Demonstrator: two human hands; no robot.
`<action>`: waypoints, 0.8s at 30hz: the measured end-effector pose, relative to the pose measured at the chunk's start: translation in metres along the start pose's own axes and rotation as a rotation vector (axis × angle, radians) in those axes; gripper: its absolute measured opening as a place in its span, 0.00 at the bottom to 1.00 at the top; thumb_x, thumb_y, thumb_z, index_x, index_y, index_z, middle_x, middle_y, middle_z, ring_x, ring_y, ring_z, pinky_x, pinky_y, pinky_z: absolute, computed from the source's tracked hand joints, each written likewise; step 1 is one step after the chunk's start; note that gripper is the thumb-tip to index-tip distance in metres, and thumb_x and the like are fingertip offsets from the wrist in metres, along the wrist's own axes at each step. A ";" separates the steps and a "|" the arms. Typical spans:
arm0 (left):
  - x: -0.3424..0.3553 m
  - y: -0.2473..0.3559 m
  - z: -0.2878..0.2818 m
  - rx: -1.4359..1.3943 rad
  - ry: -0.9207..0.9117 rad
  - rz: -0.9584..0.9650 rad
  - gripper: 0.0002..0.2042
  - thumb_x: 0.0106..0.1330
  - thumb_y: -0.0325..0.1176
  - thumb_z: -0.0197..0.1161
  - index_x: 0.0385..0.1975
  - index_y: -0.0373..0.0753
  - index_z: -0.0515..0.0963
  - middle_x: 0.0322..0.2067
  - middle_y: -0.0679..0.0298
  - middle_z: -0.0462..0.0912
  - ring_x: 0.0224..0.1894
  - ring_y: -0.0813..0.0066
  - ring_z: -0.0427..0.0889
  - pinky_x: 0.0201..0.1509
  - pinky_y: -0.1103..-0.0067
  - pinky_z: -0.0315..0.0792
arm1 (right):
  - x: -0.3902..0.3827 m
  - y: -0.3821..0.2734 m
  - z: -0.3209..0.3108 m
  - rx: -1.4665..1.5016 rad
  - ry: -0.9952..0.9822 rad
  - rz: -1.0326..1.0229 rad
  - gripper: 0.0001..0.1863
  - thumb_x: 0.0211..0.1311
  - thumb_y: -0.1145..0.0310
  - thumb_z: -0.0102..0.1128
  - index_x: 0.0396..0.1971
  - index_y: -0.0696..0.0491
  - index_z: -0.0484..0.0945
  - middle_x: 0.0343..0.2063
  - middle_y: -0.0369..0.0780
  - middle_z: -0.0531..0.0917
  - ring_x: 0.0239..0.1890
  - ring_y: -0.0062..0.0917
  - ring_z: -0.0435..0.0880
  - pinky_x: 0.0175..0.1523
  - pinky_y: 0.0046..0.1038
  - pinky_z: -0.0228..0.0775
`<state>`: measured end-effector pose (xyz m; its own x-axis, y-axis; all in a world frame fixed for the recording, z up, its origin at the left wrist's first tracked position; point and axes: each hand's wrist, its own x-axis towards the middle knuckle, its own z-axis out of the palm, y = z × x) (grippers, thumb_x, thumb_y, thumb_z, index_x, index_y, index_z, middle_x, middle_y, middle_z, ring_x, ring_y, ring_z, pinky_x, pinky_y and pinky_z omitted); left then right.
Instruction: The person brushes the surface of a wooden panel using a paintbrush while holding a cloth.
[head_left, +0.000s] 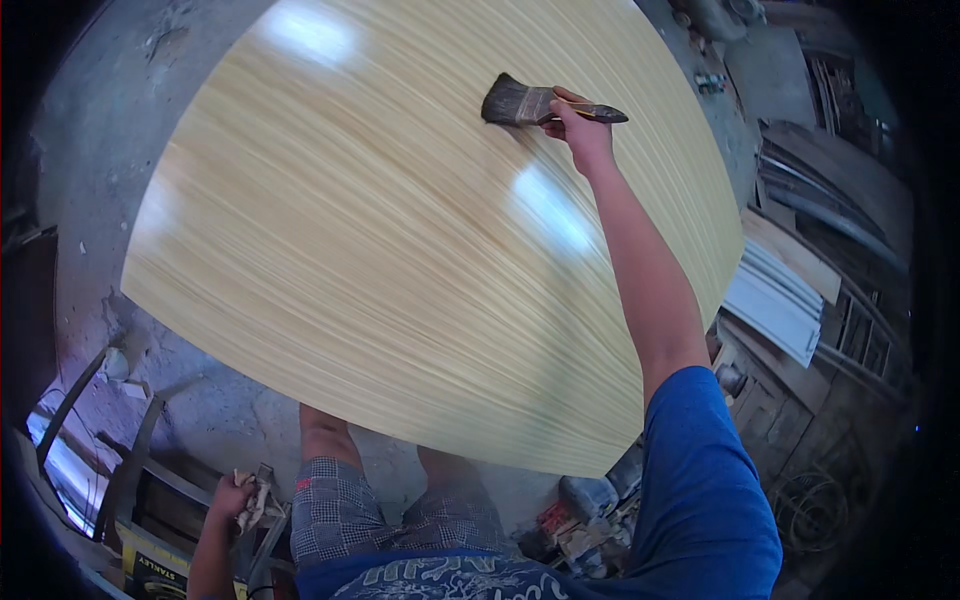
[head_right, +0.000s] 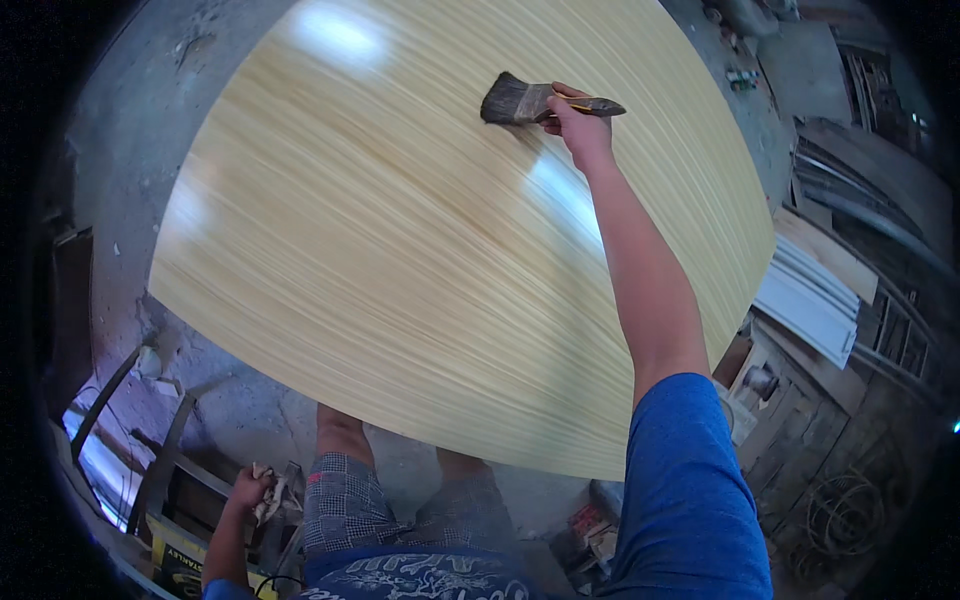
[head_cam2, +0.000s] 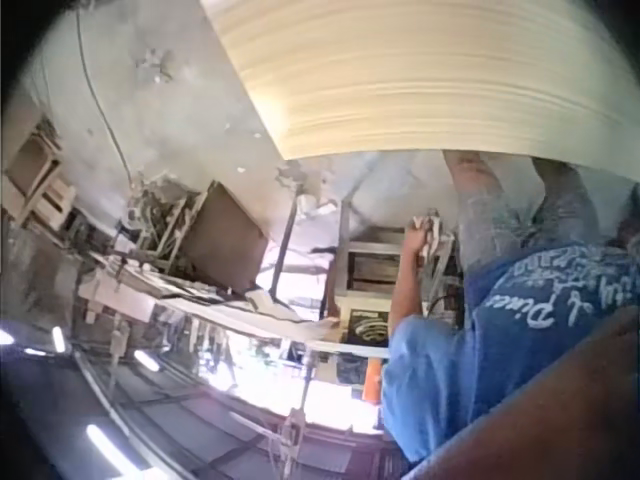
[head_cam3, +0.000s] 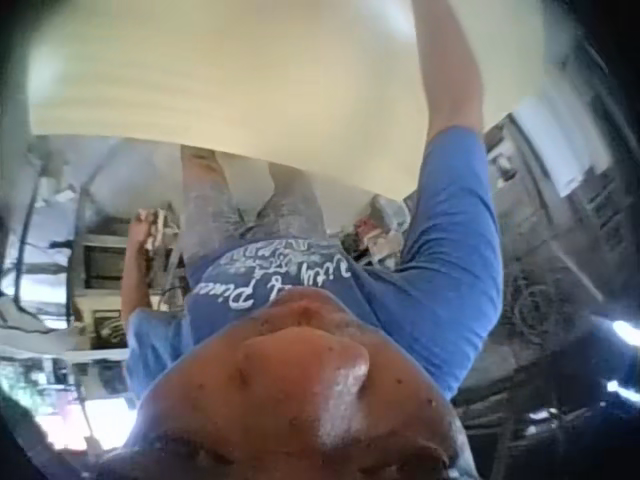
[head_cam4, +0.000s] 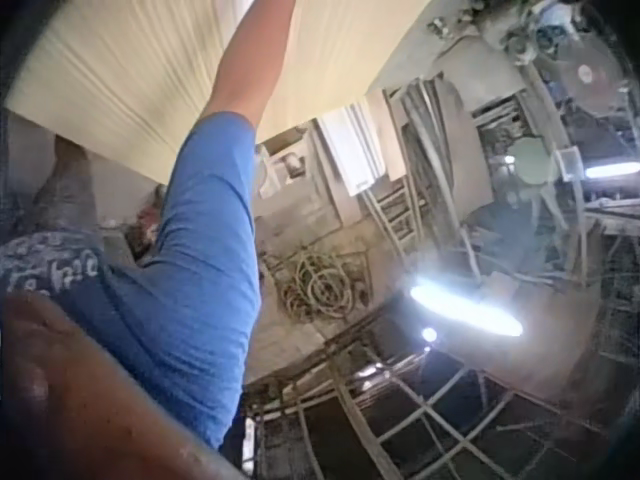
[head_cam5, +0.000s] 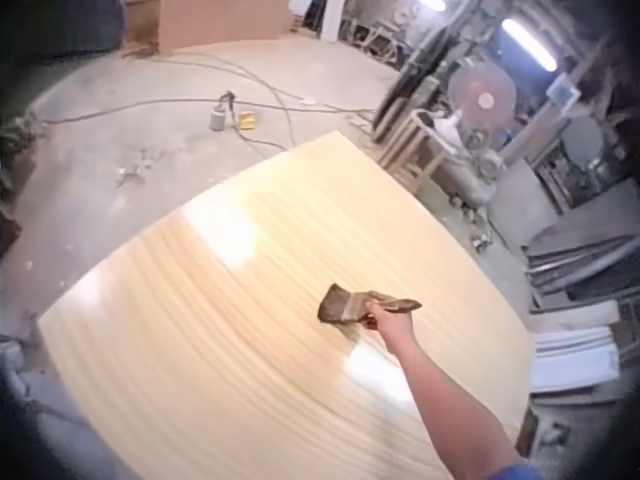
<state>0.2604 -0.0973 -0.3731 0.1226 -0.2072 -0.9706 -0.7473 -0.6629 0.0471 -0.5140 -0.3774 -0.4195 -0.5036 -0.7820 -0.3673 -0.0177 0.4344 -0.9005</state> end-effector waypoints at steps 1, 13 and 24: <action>-0.008 0.010 0.008 0.014 0.004 -0.006 0.14 0.52 0.29 0.65 0.38 0.31 0.79 0.34 0.61 0.84 0.35 0.71 0.81 0.41 0.74 0.75 | -0.012 0.008 -0.022 -0.009 0.014 0.012 0.20 0.60 0.72 0.62 0.53 0.58 0.76 0.33 0.42 0.84 0.28 0.22 0.83 0.33 0.21 0.78; -0.042 -0.022 0.118 0.152 -0.125 0.090 0.09 0.56 0.32 0.66 0.32 0.34 0.78 0.26 0.67 0.81 0.26 0.79 0.77 0.30 0.78 0.72 | -0.112 0.121 -0.195 -0.045 0.240 0.003 0.19 0.51 0.71 0.68 0.43 0.62 0.78 0.30 0.42 0.84 0.24 0.22 0.83 0.29 0.22 0.79; -0.068 -0.018 0.205 -0.012 -0.106 0.127 0.12 0.55 0.32 0.62 0.37 0.33 0.77 0.33 0.58 0.81 0.30 0.66 0.80 0.35 0.74 0.75 | -0.246 0.201 -0.415 0.007 0.399 0.084 0.15 0.47 0.72 0.70 0.35 0.62 0.79 0.25 0.43 0.84 0.21 0.23 0.83 0.25 0.23 0.76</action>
<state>0.1320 0.0764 -0.3560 -0.0429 -0.2134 -0.9760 -0.7445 -0.6446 0.1737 -0.7526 0.0875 -0.4133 -0.7986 -0.5087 -0.3216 0.0427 0.4851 -0.8734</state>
